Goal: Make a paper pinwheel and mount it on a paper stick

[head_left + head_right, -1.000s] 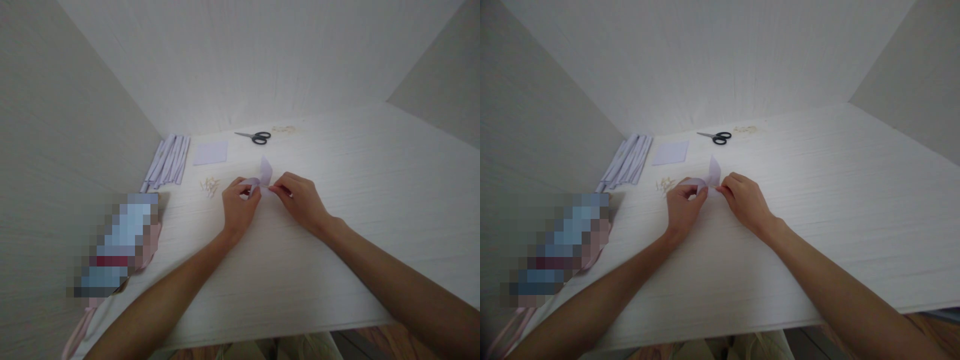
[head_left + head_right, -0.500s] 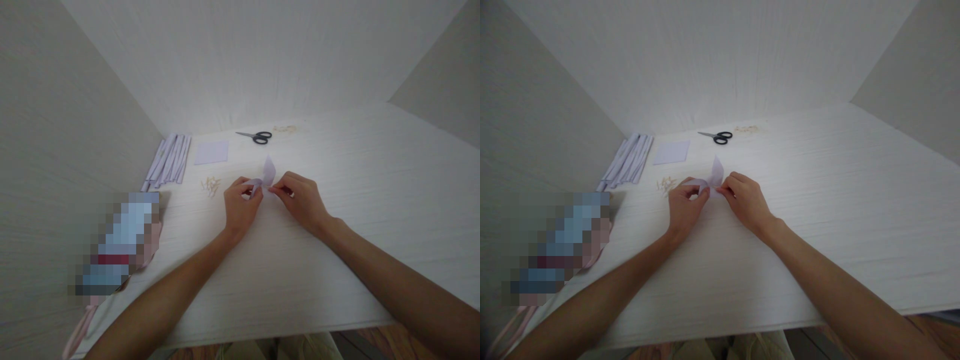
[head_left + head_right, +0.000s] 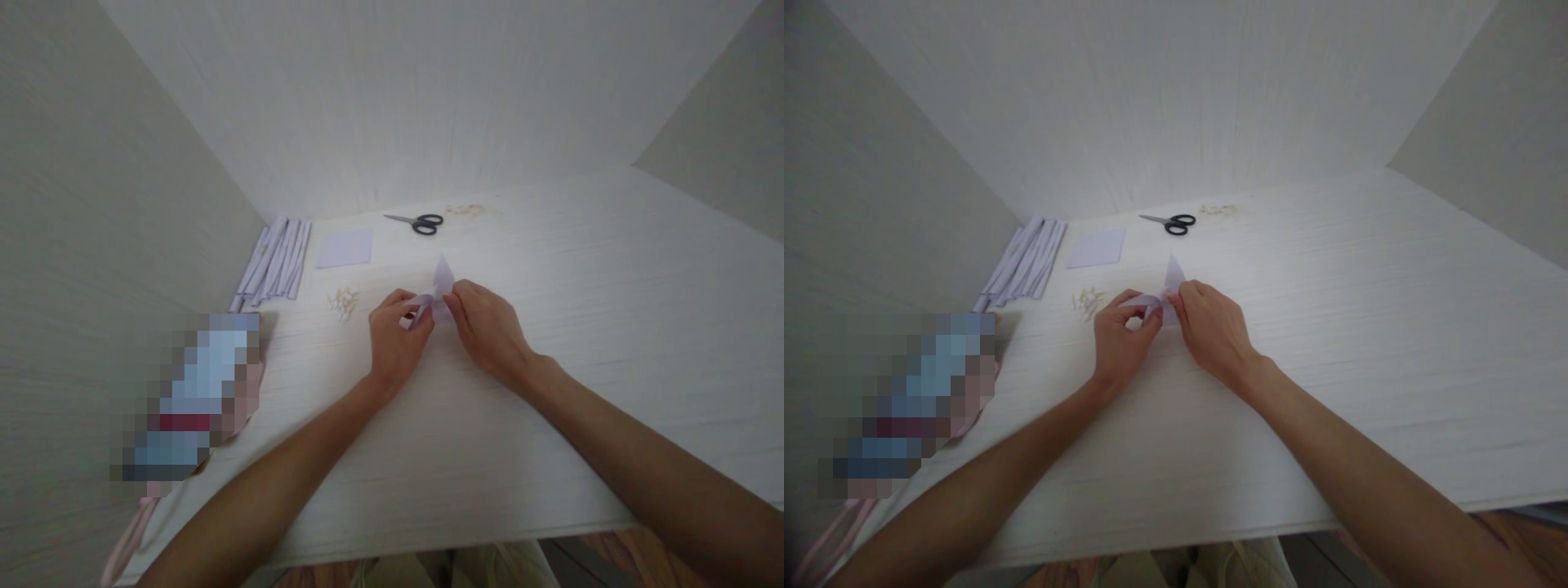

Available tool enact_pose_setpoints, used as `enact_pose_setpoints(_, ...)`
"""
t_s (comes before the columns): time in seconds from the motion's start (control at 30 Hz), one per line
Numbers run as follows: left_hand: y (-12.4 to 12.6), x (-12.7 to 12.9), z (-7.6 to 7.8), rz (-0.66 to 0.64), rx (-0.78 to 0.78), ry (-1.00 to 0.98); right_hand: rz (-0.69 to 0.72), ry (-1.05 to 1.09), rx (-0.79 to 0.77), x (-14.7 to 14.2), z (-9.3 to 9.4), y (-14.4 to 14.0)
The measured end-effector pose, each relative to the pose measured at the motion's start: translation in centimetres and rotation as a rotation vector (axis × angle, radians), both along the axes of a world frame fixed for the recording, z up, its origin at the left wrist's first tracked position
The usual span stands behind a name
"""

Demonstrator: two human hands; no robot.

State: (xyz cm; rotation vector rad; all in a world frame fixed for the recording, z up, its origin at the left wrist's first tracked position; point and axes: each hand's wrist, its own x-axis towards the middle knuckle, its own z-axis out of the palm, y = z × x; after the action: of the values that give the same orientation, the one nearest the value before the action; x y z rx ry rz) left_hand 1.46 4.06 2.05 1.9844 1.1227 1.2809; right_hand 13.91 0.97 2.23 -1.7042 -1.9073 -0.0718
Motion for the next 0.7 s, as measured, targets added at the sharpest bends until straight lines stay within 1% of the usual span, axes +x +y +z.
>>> enact_pose_setpoints(0.07, 0.09, -0.02, -0.05, 0.009, -0.028, -0.012, 0.013, 0.028, -0.021, -0.03, -0.10, 0.02)
enact_pose_setpoints(0.13, 0.22, -0.03, -0.17, -0.008, -0.061, -0.031, 0.013, 0.062, -0.034, 0.01, -0.18, 0.02)
enact_pose_setpoints(0.27, 0.49, 0.03, -0.60, -0.035, -0.116, -0.074, -0.010, 0.089, -0.023, 0.22, -0.24, 0.12)
enact_pose_setpoints(0.37, 0.60, 0.09, -0.80, -0.031, -0.130, -0.082, -0.010, 0.098, -0.016, 0.45, -0.24, 0.26)
enact_pose_setpoints(0.7, 0.61, -0.08, -0.75, -0.056, -0.175, -0.070, -0.006, 0.117, -0.007, 0.71, -0.38, 0.33)
